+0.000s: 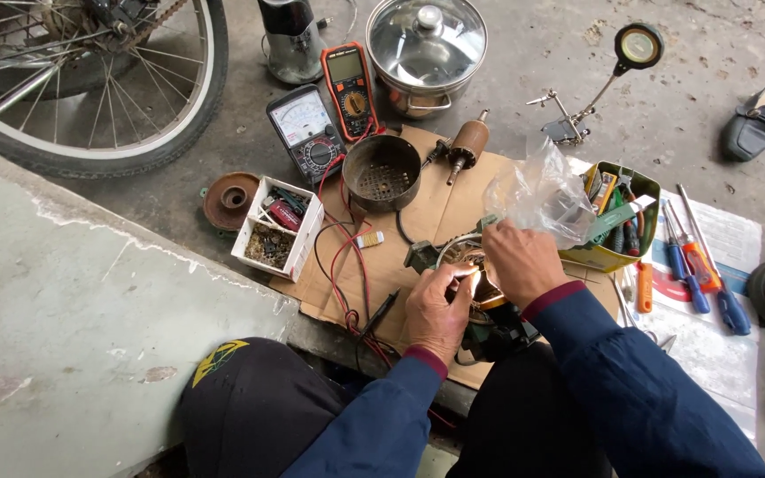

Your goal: Connecting and organizing internal wiring components of an electric motor during a repair process.

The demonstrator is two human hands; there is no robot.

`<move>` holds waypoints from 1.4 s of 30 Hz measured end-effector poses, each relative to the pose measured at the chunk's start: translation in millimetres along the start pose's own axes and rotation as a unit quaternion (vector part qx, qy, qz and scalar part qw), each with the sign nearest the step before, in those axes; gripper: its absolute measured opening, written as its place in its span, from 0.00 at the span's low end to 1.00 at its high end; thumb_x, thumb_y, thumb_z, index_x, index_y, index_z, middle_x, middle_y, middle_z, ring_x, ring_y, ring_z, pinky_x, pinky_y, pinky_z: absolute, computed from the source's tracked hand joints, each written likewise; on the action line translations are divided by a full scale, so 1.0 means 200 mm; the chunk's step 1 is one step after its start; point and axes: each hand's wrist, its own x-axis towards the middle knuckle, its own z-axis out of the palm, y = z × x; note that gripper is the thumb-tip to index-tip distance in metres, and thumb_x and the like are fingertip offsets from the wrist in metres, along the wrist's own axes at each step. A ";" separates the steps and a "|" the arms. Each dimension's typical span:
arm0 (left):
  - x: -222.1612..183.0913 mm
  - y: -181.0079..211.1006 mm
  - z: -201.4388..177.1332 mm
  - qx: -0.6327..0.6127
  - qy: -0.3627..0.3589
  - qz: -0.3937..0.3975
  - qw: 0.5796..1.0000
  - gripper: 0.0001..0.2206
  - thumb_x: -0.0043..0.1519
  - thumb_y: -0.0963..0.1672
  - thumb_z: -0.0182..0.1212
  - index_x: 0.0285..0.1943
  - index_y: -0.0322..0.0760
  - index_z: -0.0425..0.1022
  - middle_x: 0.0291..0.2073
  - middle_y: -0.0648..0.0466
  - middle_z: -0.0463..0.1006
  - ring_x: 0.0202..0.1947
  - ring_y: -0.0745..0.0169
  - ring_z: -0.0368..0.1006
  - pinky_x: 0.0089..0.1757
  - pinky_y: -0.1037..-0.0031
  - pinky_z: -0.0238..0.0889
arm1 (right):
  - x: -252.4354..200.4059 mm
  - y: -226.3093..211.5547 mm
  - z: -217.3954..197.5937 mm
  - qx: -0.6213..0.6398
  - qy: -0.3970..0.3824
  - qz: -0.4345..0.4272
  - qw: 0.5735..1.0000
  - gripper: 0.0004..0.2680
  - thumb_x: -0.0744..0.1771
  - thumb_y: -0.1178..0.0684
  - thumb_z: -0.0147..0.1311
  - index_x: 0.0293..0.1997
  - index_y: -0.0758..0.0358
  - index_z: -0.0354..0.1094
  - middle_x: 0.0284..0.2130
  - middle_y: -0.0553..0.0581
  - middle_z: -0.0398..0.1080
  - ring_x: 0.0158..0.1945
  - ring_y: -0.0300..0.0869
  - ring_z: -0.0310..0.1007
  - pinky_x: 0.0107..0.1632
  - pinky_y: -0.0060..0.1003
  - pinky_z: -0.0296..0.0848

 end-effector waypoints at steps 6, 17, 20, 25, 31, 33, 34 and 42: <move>-0.01 -0.07 0.03 -0.007 0.016 0.006 1.000 0.02 0.65 0.46 0.74 0.44 0.50 0.87 0.46 0.60 0.92 0.36 0.59 0.83 0.40 0.69 0.79 | 0.02 0.02 0.07 0.013 0.005 0.002 1.000 0.10 0.68 0.52 0.55 0.47 0.67 0.77 0.38 0.63 0.79 0.38 0.64 0.87 0.40 0.58 0.84; -0.02 -0.01 -0.02 0.036 -0.001 0.011 0.999 0.05 0.70 0.49 0.68 0.47 0.52 0.84 0.47 0.61 0.90 0.39 0.59 0.84 0.43 0.68 0.80 | 0.06 0.06 0.17 0.052 -0.024 0.037 0.998 0.10 0.65 0.52 0.58 0.43 0.67 0.80 0.37 0.67 0.81 0.44 0.69 0.86 0.44 0.61 0.84; -0.01 0.04 -0.05 0.058 -0.006 -0.004 0.998 0.05 0.70 0.51 0.67 0.48 0.56 0.83 0.43 0.60 0.89 0.39 0.59 0.84 0.43 0.67 0.81 | 0.05 0.09 0.13 0.062 -0.016 0.052 0.997 0.11 0.66 0.51 0.57 0.45 0.67 0.81 0.39 0.68 0.82 0.45 0.69 0.86 0.46 0.62 0.84; -0.01 0.06 -0.05 0.079 -0.011 -0.024 0.997 0.06 0.71 0.53 0.66 0.49 0.59 0.83 0.38 0.59 0.86 0.40 0.57 0.86 0.43 0.65 0.82 | -0.01 0.23 0.03 0.084 -0.020 0.082 0.993 0.10 0.69 0.49 0.57 0.48 0.63 0.81 0.40 0.64 0.82 0.46 0.62 0.87 0.50 0.56 0.84; -0.02 0.04 -0.02 0.105 -0.036 -0.041 0.993 0.04 0.70 0.54 0.66 0.48 0.65 0.82 0.35 0.62 0.81 0.41 0.56 0.86 0.44 0.64 0.82 | -0.15 0.10 -0.24 0.219 -0.004 0.107 0.970 0.08 0.73 0.52 0.56 0.51 0.64 0.79 0.42 0.68 0.84 0.45 0.61 0.87 0.49 0.56 0.83; -0.02 0.01 -0.01 0.106 -0.041 -0.035 0.993 0.05 0.70 0.56 0.64 0.47 0.67 0.82 0.35 0.68 0.79 0.44 0.65 0.85 0.46 0.68 0.81 | -0.18 0.03 -0.30 0.259 -0.041 0.102 0.960 0.09 0.74 0.51 0.54 0.52 0.66 0.78 0.45 0.70 0.85 0.44 0.57 0.86 0.53 0.55 0.83; -0.02 0.00 0.00 0.107 -0.042 -0.035 0.993 0.05 0.70 0.56 0.64 0.47 0.67 0.82 0.35 0.68 0.79 0.44 0.65 0.85 0.46 0.68 0.81 | -0.17 0.03 -0.29 0.260 -0.042 0.103 0.959 0.09 0.74 0.51 0.54 0.52 0.66 0.78 0.45 0.70 0.85 0.44 0.57 0.86 0.53 0.55 0.83; -0.02 -0.06 0.03 0.082 -0.070 -0.075 0.991 0.06 0.70 0.57 0.64 0.48 0.67 0.82 0.33 0.63 0.77 0.44 0.58 0.85 0.46 0.64 0.81 | -0.14 0.06 -0.22 0.266 -0.053 0.087 0.959 0.11 0.72 0.46 0.59 0.53 0.61 0.79 0.46 0.68 0.84 0.52 0.62 0.85 0.53 0.59 0.81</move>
